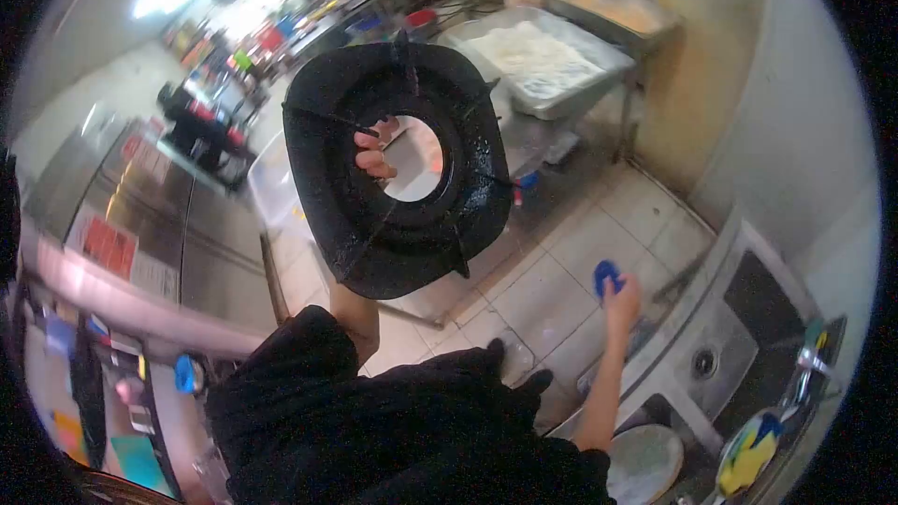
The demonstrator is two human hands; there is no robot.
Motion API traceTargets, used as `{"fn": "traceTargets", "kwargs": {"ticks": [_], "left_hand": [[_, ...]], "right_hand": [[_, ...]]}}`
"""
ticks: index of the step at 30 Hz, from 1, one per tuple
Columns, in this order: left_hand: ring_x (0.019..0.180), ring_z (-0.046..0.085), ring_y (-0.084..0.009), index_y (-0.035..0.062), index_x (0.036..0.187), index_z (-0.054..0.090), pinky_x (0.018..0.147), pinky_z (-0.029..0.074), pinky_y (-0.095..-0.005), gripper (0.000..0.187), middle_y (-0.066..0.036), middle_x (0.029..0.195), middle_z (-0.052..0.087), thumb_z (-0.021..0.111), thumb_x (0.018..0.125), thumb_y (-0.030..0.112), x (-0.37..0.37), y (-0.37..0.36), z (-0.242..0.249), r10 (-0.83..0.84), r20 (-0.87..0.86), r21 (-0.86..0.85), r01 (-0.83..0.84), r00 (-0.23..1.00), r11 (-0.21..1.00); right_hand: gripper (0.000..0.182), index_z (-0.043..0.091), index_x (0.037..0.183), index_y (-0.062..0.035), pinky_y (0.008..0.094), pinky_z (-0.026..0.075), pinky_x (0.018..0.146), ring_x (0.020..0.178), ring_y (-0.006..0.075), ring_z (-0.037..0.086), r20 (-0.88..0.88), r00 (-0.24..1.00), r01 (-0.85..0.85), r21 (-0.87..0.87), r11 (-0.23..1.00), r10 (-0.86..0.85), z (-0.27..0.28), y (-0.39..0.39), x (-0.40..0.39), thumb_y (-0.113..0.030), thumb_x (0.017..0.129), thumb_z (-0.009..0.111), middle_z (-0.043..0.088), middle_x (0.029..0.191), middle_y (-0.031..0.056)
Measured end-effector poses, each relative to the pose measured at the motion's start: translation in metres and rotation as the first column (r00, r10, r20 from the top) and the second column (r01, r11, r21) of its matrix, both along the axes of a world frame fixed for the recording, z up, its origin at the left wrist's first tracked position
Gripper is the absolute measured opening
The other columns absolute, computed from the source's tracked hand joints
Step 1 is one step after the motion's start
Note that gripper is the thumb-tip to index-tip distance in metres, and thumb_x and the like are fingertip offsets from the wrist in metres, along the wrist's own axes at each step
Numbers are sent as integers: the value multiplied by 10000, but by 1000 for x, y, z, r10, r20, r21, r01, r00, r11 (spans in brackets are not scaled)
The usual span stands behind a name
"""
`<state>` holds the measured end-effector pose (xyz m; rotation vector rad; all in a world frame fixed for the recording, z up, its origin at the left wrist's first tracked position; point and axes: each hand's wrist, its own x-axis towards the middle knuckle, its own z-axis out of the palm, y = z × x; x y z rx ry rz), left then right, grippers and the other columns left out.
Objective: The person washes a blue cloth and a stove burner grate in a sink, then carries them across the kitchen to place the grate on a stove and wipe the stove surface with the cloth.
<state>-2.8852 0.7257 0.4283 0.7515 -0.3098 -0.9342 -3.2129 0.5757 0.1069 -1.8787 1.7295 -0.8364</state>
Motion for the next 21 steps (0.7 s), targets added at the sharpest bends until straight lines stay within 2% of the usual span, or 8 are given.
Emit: {"fn": "traceTargets", "kwargs": {"ticks": [6, 11, 13, 14, 15, 18, 20, 21], "left_hand": [[585, 519, -245, -23, 974, 511, 543, 452, -327, 605, -153, 749, 538, 506, 736, 533, 56, 151, -26, 222, -121, -35, -228, 967, 973], [586, 524, -245, -21, 977, 512, 542, 454, -324, 591, -154, 750, 541, 512, 739, 519, 131, 302, -42, 348, -167, -71, -363, 922, 929], [586, 525, -245, -21, 978, 512, 542, 454, -323, 588, -154, 750, 542, 514, 739, 516, 160, 349, -44, 420, -175, -99, -440, 891, 893], [596, 537, -229, -7, 969, 510, 530, 453, -302, 539, -144, 748, 553, 524, 740, 481, 167, 373, -48, 489, -81, 47, -487, 868, 872], [605, 548, -212, 8, 961, 508, 518, 452, -281, 491, -134, 747, 565, 535, 741, 446, 175, 396, -52, 538, 21, 193, -531, 843, 825], [597, 556, -172, 45, 903, 492, 501, 448, -255, 413, -105, 748, 581, 549, 736, 419, 230, 452, -102, 704, 95, 251, -701, 704, 668], [581, 552, -154, 65, 876, 480, 497, 446, -245, 378, -93, 742, 580, 549, 738, 410, 260, 478, -119, 724, 93, 227, -723, 683, 653], [565, 548, -136, 85, 850, 468, 493, 444, -235, 343, -81, 737, 579, 548, 740, 401, 275, 487, -126, 727, 89, 212, -726, 681, 654]], "right_hand": [[369, 583, 733, -72, 383, 434, 581, 674, 306, 564, -12, 790, -596, 220, 772, 613, -3, 124, 160, -397, 600, 694, 590, 709, 153], [324, 566, 760, -71, 362, 433, 588, 660, 276, 561, 199, 405, -904, 233, 358, 892, 20, 254, 324, -361, 654, 664, 577, 694, 136], [308, 547, 767, -63, 346, 427, 581, 635, 268, 552, 184, 232, -972, 91, 218, 955, 15, 298, 385, -345, 685, 643, 563, 674, 139], [310, 534, 752, -51, 338, 422, 577, 619, 268, 543, 234, 216, -966, 195, 172, 948, 19, 316, 412, -341, 698, 630, 551, 659, 144], [308, 521, 760, -43, 343, 414, 563, 603, 267, 535, 216, 177, -981, 114, 156, 960, 15, 330, 439, -329, 708, 622, 541, 643, 145], [270, 520, 793, -53, 369, 413, 572, 633, 311, 529, 215, 125, -989, 108, 104, 969, 50, 358, 508, -303, 730, 599, 548, 684, 141], [253, 484, 778, -24, 341, 392, 546, 580, 256, 496, 281, 162, -964, -158, 212, 946, 53, 367, 546, -256, 759, 582, 515, 636, 135], [253, 484, 778, -24, 341, 392, 546, 580, 256, 496, 278, 145, -968, -158, 194, 950, 62, 372, 563, -256, 759, 582, 515, 636, 135]]}}
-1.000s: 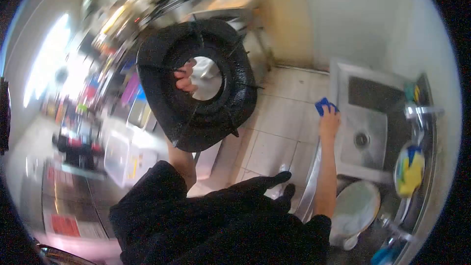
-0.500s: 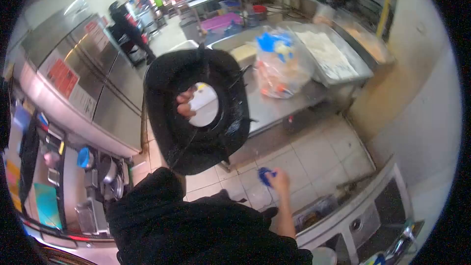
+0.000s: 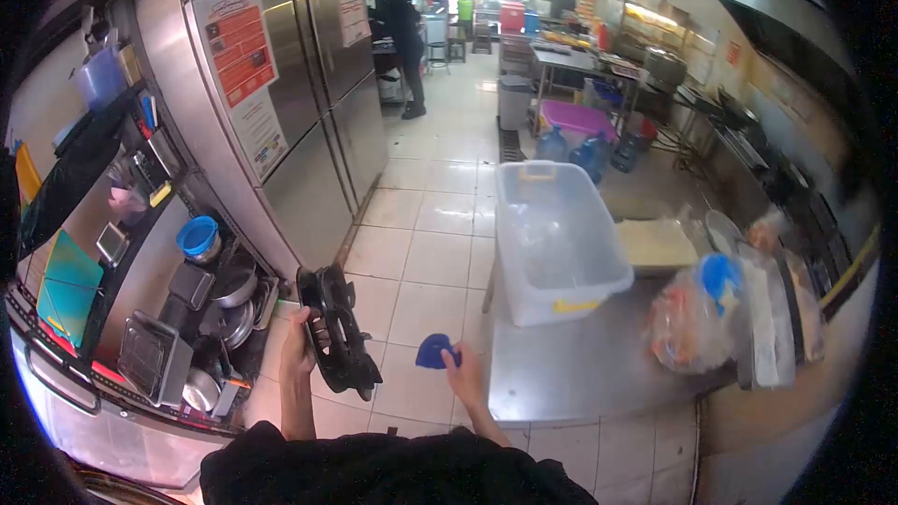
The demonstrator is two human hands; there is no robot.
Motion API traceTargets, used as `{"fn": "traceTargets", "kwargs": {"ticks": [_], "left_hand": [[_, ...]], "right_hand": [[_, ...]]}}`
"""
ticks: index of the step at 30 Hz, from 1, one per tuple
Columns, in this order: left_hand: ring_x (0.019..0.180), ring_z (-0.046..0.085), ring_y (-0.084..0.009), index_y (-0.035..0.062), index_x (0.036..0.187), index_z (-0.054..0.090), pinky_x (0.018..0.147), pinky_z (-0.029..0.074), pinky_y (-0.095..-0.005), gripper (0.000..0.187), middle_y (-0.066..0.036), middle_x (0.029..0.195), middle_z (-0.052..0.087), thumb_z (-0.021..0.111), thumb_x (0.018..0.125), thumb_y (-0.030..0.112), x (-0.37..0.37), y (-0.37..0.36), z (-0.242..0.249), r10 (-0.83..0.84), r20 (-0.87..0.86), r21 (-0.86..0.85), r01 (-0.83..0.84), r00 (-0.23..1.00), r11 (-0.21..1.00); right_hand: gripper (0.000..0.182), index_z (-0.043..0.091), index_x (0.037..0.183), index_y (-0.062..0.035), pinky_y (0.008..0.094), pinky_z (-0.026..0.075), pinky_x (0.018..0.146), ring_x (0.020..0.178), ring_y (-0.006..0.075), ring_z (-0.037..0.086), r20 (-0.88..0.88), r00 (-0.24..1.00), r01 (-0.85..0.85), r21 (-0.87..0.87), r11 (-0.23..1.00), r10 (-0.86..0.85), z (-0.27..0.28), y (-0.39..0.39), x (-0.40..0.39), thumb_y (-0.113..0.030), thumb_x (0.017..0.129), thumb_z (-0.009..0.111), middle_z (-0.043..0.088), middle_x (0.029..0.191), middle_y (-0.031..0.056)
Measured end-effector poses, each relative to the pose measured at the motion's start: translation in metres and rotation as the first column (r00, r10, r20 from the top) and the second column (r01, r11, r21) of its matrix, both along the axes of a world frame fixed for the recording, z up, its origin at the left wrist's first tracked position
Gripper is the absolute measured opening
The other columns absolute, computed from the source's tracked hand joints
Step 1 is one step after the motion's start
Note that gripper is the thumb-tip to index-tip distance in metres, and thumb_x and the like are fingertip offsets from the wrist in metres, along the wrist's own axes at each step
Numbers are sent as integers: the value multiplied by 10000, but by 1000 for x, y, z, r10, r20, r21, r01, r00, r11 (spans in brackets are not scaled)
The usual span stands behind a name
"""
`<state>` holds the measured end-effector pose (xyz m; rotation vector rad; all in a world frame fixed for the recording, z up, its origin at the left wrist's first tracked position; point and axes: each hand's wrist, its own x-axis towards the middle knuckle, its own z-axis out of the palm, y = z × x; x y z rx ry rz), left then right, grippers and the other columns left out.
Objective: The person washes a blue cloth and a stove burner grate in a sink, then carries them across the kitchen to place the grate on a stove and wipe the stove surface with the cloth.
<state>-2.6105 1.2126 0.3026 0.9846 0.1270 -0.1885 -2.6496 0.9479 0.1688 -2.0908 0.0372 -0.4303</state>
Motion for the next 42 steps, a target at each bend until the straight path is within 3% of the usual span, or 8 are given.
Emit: {"fn": "traceTargets", "kwargs": {"ticks": [14, 22, 26, 29, 31, 32, 33, 42], "left_hand": [[505, 482, -140, 86, 786, 520, 467, 409, -251, 390, 1, 590, 483, 558, 715, 467, 305, 15, -30, 276, -82, 26, -275, 958, 961], [575, 511, -131, 73, 915, 522, 520, 426, -241, 404, -30, 703, 540, 556, 741, 437, 499, 44, -38, 458, -30, -31, -459, 888, 888], [652, 564, -173, 41, 1055, 487, 578, 468, -259, 451, -88, 825, 588, 500, 785, 403, 616, 41, -70, 519, -65, -86, -523, 852, 848], [641, 588, -240, 35, 1058, 457, 560, 515, -348, 414, -143, 879, 589, 487, 799, 356, 703, 21, -57, 570, -69, -12, -572, 819, 820], [639, 590, -248, 27, 1051, 453, 556, 517, -356, 417, -151, 881, 588, 493, 795, 353, 762, 25, -68, 514, -110, -51, -521, 851, 852], [637, 592, -255, 20, 1044, 450, 553, 520, -364, 420, -159, 883, 588, 498, 790, 350, 794, 25, -70, 462, -111, -85, -471, 880, 878], [617, 588, -242, 23, 1032, 459, 540, 516, -351, 428, -146, 853, 591, 508, 775, 361, 826, 23, -62, 418, -153, -63, -431, 895, 900], [575, 555, -169, 66, 896, 510, 497, 461, -276, 331, -57, 673, 550, 531, 754, 364, 1135, -31, -106, 304, -146, 72, -297, 941, 952]], "right_hand": [[247, 503, 732, -16, 304, 401, 538, 623, 151, 495, -335, 848, 499, 243, 832, -411, -98, -21, 371, -253, 799, 522, 487, 622, 51], [262, 530, 849, -18, 255, 416, 425, 541, 125, 512, -199, 980, 131, 602, 787, -11, -1, -41, 723, -230, 721, 620, 506, 574, 50], [378, 556, 790, 0, 363, 432, 598, 643, 340, 551, 69, 907, 417, 5, 909, -416, -39, -87, 867, -377, 757, 567, 573, 714, 197], [507, 584, 779, -16, 387, 438, 606, 649, 301, 565, -419, 818, 168, -481, 860, -394, -123, -127, 877, -487, 799, 398, 597, 727, 168], [437, 597, 890, -36, 405, 433, 730, 867, 332, 557, -912, 350, -99, -264, 959, -215, -242, -185, 858, -417, 744, 442, 587, 879, 190], [414, 606, 869, -38, 409, 435, 721, 848, 315, 571, -731, 634, 196, -164, 967, -253, -376, -232, 819, -397, 725, 456, 591, 879, 179], [394, 610, 868, -36, 407, 440, 698, 834, 299, 582, -706, 682, -418, -592, 689, -193, -294, -220, 794, -371, 703, 484, 591, 886, 178], [405, 597, 895, -9, 391, 434, 733, 855, 319, 566, -749, 597, -154, -460, 874, -289, -235, -226, 998, -354, 708, 497, 584, 897, 194]]}}
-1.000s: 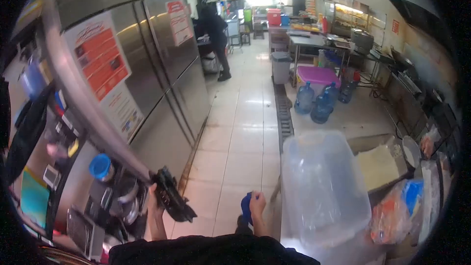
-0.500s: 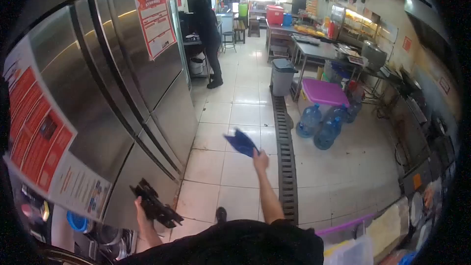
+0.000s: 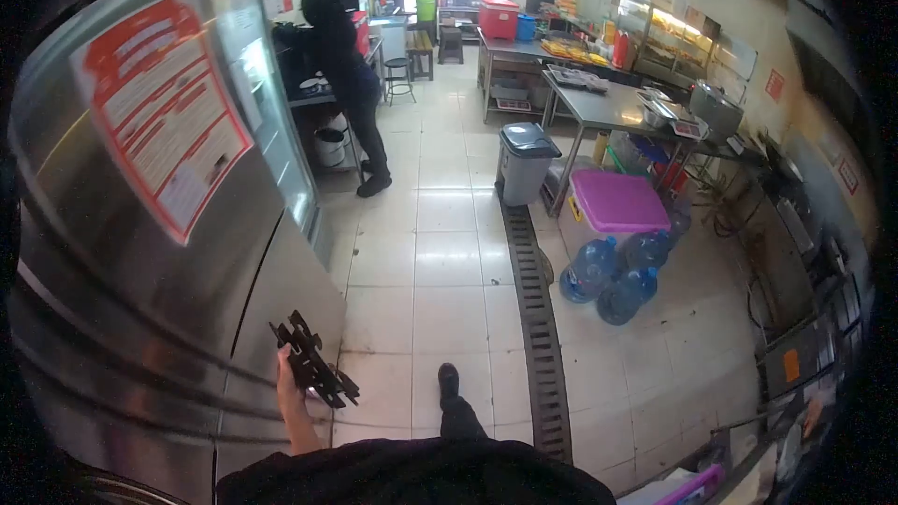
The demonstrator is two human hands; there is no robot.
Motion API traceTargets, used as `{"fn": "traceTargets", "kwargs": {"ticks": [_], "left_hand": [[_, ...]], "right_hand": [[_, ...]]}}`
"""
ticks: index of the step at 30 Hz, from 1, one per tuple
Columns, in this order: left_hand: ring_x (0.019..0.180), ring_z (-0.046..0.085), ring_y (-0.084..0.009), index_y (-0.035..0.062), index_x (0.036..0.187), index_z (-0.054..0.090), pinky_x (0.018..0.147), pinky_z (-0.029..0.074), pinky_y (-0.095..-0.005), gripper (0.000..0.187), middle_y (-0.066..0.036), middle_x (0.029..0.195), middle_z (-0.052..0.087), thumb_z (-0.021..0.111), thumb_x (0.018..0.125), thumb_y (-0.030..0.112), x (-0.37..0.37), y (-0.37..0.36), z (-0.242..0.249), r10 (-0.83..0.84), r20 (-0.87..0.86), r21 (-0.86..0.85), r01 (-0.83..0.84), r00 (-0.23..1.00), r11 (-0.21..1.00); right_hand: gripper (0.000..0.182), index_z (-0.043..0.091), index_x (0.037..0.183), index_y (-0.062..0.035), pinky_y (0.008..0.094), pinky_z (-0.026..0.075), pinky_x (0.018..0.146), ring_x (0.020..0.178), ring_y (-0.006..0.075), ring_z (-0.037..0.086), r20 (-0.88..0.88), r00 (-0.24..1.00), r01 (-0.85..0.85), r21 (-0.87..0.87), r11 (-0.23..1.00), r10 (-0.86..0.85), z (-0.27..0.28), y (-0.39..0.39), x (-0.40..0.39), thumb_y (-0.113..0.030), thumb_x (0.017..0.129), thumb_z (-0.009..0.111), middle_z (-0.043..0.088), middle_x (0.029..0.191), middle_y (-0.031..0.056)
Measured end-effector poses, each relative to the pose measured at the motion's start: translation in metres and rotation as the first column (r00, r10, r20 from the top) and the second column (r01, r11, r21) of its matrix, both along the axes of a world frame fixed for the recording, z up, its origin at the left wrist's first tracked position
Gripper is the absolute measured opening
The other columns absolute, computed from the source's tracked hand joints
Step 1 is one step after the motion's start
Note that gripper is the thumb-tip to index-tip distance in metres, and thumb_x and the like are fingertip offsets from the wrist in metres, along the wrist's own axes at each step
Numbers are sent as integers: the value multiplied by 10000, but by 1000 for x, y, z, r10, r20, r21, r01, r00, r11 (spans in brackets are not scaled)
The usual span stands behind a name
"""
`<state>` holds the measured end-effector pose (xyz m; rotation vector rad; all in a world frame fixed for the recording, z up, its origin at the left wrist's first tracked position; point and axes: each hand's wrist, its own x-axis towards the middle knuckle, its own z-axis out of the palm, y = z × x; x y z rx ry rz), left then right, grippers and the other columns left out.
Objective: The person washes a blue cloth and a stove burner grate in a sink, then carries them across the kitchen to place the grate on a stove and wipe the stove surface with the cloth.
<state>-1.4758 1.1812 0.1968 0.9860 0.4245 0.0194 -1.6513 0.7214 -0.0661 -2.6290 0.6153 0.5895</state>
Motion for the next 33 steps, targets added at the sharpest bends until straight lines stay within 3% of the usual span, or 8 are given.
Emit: {"fn": "traceTargets", "kwargs": {"ticks": [11, 14, 18, 22, 23, 26, 29, 33], "left_hand": [[580, 543, -180, 79, 933, 502, 497, 447, -293, 404, -63, 744, 564, 540, 729, 426, 318, -100, 61, -23, 77, -12, 24, 997, 1000], [579, 537, -173, 84, 895, 510, 478, 437, -292, 392, -53, 722, 544, 550, 719, 431, 413, -122, 47, -61, 67, -25, 62, 996, 998], [546, 511, -142, 98, 730, 502, 451, 401, -245, 291, -33, 645, 506, 589, 701, 374, 538, -152, 18, -4, -125, 80, 14, 992, 997], [509, 485, -96, 78, 783, 520, 433, 387, -231, 296, -1, 609, 493, 588, 715, 357, 657, -195, -1, -166, -5, -77, 165, 986, 983], [597, 578, -207, 26, 872, 538, 540, 494, -317, 422, -101, 705, 575, 560, 700, 411, 685, -200, -11, -231, -22, 3, 232, 973, 973], [609, 591, -231, 19, 903, 525, 561, 509, -337, 419, -115, 723, 577, 560, 702, 385, 770, -245, -3, -312, 6, -67, 312, 950, 948], [582, 569, -193, 29, 924, 529, 525, 492, -305, 430, -85, 718, 570, 586, 698, 390, 858, -296, -14, -426, 50, -84, 429, 903, 899], [547, 525, -142, 64, 875, 540, 489, 455, -268, 381, -37, 681, 543, 611, 697, 392, 962, -374, -12, -472, 40, -26, 473, 881, 881]], "right_hand": [[424, 578, 933, 27, 368, 427, 780, 885, 347, 544, 52, 949, 294, 207, 933, -310, 60, -80, 379, -332, 716, 516, 573, 911, 217], [521, 582, 888, -4, 384, 425, 767, 889, 354, 538, 343, 898, 183, 277, 943, -275, 76, -88, 597, -468, 651, 552, 572, 914, 214], [219, 575, 812, -27, 393, 431, 628, 689, 317, 566, 743, 627, -7, 307, 952, -235, 169, -80, 787, -221, 710, 586, 583, 722, 178], [225, 599, 715, -15, 361, 431, 572, 610, 293, 570, 825, 444, 174, 304, 937, -350, 205, -137, 890, -240, 717, 600, 588, 658, 149], [249, 601, 717, -9, 354, 428, 564, 594, 286, 569, 802, 446, 219, 333, 917, -398, 204, -160, 904, -258, 717, 605, 587, 648, 149], [310, 603, 708, 3, 340, 427, 559, 560, 259, 565, 734, 388, 331, 454, 827, -558, 214, -207, 925, -306, 712, 621, 583, 620, 145], [276, 605, 712, 2, 336, 433, 563, 559, 232, 571, 663, 488, 476, 342, 810, -567, 230, -237, 936, -273, 709, 621, 590, 623, 127], [222, 620, 735, -3, 303, 444, 655, 691, 195, 589, 553, 539, 404, 492, 771, -635, 166, -286, 969, -211, 659, 637, 611, 689, 131]]}}
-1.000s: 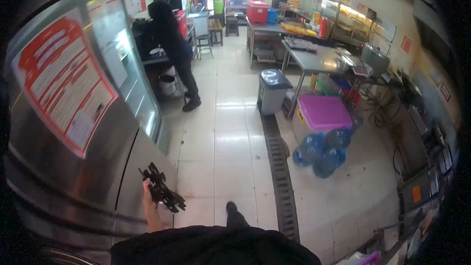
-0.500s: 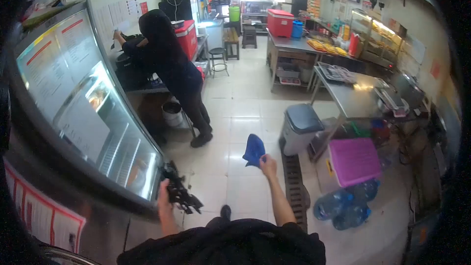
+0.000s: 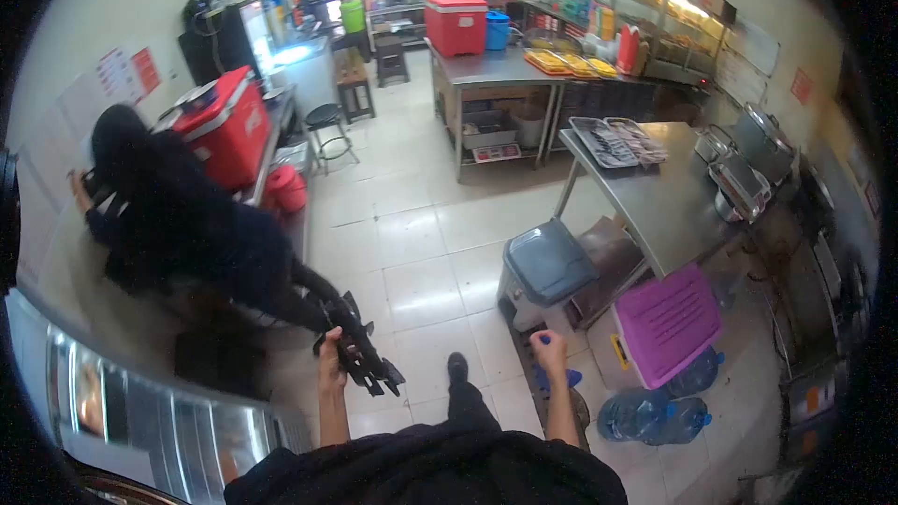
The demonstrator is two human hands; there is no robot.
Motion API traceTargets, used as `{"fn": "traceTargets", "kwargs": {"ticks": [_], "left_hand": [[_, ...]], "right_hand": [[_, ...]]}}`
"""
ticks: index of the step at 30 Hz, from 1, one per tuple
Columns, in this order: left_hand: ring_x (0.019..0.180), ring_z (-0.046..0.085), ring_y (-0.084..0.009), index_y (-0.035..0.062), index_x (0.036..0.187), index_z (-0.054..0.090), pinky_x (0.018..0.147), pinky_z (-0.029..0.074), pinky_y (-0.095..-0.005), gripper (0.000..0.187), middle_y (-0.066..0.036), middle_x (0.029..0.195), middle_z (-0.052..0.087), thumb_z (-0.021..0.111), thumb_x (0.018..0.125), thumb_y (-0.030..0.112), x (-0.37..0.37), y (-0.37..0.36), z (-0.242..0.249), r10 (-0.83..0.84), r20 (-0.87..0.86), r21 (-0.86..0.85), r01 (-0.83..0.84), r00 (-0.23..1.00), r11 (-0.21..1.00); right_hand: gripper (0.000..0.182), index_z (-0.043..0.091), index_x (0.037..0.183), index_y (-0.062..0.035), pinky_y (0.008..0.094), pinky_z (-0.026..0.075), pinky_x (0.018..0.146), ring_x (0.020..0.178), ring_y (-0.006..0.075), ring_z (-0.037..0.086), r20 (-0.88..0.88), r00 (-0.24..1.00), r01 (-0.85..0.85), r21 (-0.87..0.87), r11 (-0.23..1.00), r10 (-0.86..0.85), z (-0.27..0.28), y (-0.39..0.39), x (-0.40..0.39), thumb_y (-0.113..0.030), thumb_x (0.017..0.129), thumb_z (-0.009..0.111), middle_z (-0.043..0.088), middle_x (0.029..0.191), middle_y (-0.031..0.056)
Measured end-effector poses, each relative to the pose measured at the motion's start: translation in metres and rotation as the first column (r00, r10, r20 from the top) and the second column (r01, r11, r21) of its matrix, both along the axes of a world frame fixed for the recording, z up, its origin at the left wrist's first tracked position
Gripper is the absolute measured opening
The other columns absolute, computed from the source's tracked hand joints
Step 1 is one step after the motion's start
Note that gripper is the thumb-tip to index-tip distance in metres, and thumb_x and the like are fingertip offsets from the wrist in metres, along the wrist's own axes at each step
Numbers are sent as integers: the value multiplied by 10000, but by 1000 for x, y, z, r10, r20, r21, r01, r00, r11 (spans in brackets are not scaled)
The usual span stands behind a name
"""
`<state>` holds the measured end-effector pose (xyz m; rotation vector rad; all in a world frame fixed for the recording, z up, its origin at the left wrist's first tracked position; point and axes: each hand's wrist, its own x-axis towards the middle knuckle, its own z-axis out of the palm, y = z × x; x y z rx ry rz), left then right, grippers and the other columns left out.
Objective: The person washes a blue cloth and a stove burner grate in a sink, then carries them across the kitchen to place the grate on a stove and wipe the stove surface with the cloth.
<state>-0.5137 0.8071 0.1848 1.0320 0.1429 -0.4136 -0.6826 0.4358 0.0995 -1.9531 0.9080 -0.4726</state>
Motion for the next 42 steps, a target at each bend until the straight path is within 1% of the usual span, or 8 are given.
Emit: {"fn": "traceTargets", "kwargs": {"ticks": [4, 6, 10, 16, 20, 28, 37, 42], "left_hand": [[518, 456, -104, 145, 746, 472, 466, 412, -263, 316, 19, 614, 443, 617, 700, 422, 117, -65, 16, -70, -2, -27, 70, 998, 997], [529, 428, -93, 152, 730, 461, 491, 389, -249, 317, 32, 613, 416, 609, 704, 431, 172, -88, 42, -42, -19, -43, 41, 999, 998], [557, 429, -81, 140, 767, 481, 516, 354, -223, 340, 36, 637, 431, 596, 704, 453, 274, -144, 82, 65, 49, -30, -64, 997, 998], [707, 578, -227, 7, 970, 521, 645, 503, -315, 520, -129, 812, 576, 552, 727, 466, 445, -231, 92, -72, 73, -200, 86, 995, 976], [640, 576, -225, -16, 936, 529, 616, 512, -304, 529, -134, 795, 576, 556, 727, 469, 551, -319, 95, -245, 114, -372, 270, 963, 888], [662, 572, -191, 43, 970, 513, 622, 456, -303, 545, -106, 830, 586, 566, 682, 503, 695, -556, 95, -526, 199, -105, 551, 827, 828], [551, 377, -72, 158, 759, 426, 543, 337, -224, 260, 57, 635, 383, 507, 745, 405, 729, -865, 83, -686, 260, 123, 682, 679, 721], [600, 470, -98, 113, 822, 494, 551, 374, -239, 342, 19, 663, 482, 545, 722, 436, 722, -1010, 96, -747, 150, 270, 700, 648, 661]], "right_hand": [[264, 636, 718, -21, 297, 431, 641, 678, 214, 583, -116, 991, -44, 160, 986, 63, -17, -40, 102, -278, 658, 651, 601, 685, 139], [217, 622, 675, -10, 236, 371, 458, 510, 69, 476, 4, 977, -211, 126, 969, 213, -7, -59, 176, -224, 705, 642, 546, 553, 31], [221, 610, 827, -21, 226, 400, 510, 566, 84, 484, 155, 925, -372, 197, 907, 346, 59, -84, 335, -209, 712, 634, 559, 659, 9], [163, 611, 777, -30, 212, 418, 539, 588, 66, 501, 304, 836, -536, 276, 798, 457, 108, -133, 515, -185, 730, 627, 574, 659, 15], [167, 609, 761, -18, 202, 404, 524, 581, 50, 482, 338, 865, -475, 312, 823, 371, 144, -176, 593, -183, 739, 623, 560, 633, 4], [238, 595, 827, -8, 203, 387, 494, 542, 50, 456, 328, 936, -260, 393, 882, 130, 178, -291, 663, -240, 775, 607, 549, 638, 4], [215, 586, 860, -29, 204, 388, 572, 641, 58, 476, 468, 838, -29, 552, 833, -281, 117, -517, 728, -228, 779, 596, 544, 693, -3], [209, 588, 857, -33, 220, 392, 562, 631, 66, 481, 450, 782, 119, 571, 812, -431, 102, -648, 747, -226, 776, 597, 546, 679, -2]]}}
